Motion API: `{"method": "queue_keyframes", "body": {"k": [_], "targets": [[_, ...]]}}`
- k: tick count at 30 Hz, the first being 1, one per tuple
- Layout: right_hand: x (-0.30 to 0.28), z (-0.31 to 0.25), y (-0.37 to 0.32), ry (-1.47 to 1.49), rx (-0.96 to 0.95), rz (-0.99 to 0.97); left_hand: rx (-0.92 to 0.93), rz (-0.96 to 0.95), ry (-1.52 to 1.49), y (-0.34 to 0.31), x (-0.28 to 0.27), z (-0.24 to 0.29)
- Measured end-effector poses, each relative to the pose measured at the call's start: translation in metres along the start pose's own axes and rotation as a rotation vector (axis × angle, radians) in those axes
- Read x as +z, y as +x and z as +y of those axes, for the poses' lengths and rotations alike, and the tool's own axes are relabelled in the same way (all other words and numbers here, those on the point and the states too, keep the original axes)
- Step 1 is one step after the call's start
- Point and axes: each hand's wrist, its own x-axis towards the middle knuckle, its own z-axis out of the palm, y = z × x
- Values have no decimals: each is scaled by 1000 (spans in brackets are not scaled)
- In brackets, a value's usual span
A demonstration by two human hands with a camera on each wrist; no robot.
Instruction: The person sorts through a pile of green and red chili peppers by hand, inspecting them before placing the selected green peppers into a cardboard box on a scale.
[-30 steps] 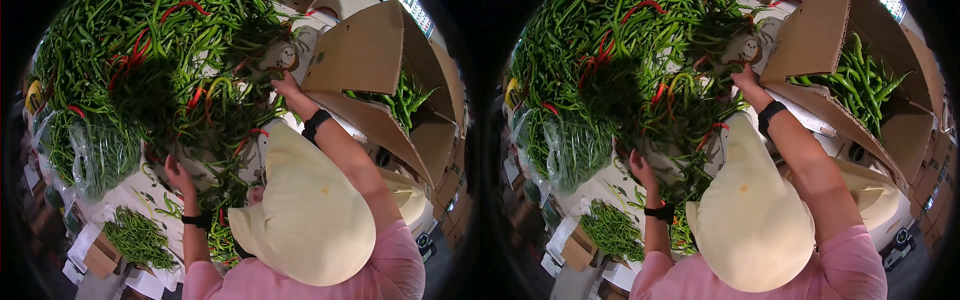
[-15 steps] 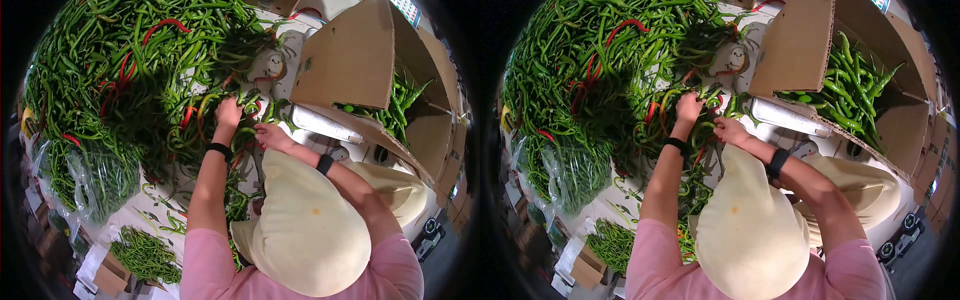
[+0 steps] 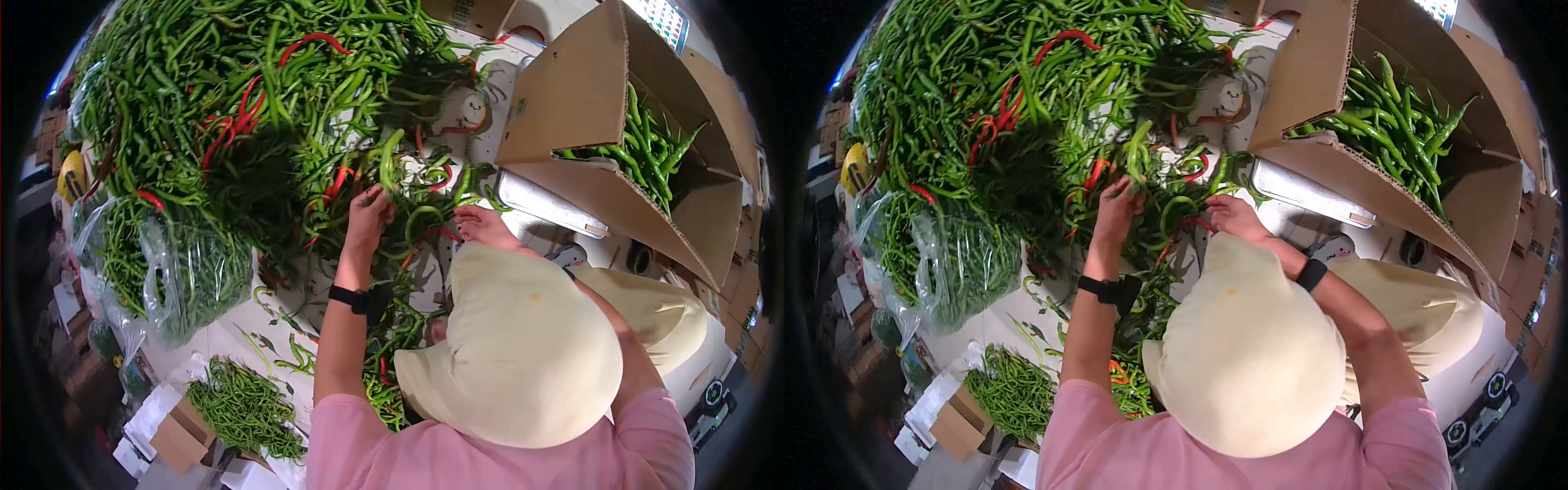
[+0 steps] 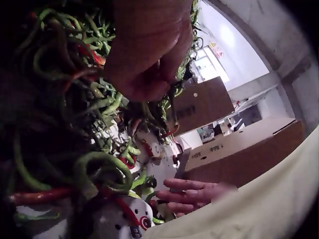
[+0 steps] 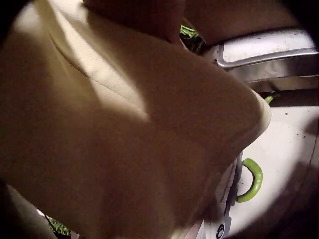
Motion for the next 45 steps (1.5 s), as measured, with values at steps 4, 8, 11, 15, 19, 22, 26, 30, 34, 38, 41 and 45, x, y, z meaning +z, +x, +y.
{"method": "queue_keyframes", "body": {"k": [4,8,11,15,19,22,26,30,34,38,41,45], "targets": [[0,6,-9,2,-83,13,-125,228,155,-51,-17,3],[-12,16,-23,46,-97,36,-100,-296,1153,-88,-105,-28],[-18,27,-30,16,-63,60,225,-141,1054,-91,-81,-31],[-21,29,-33,-232,-58,140,537,-115,1016,-42,-16,-52],[-6,3,-24,-532,-197,242,779,-182,1397,-3,29,-70],[-2,-13,-7,-933,-475,195,824,-223,1552,2,24,-72],[-5,-23,25,-1428,-631,161,596,-219,1579,-33,-20,-64],[-14,-22,65,-1760,-224,-2,248,-231,1605,-129,-85,-81],[-12,-15,74,-1916,-460,107,85,-458,1745,-216,-128,-111],[-10,-26,74,-1837,-445,-37,20,-108,1458,-206,-104,-105],[-7,-42,66,-1491,-676,1,159,137,1223,-162,-79,-101],[13,-84,47,-953,-820,-24,380,104,1180,-105,-52,-108]]}}
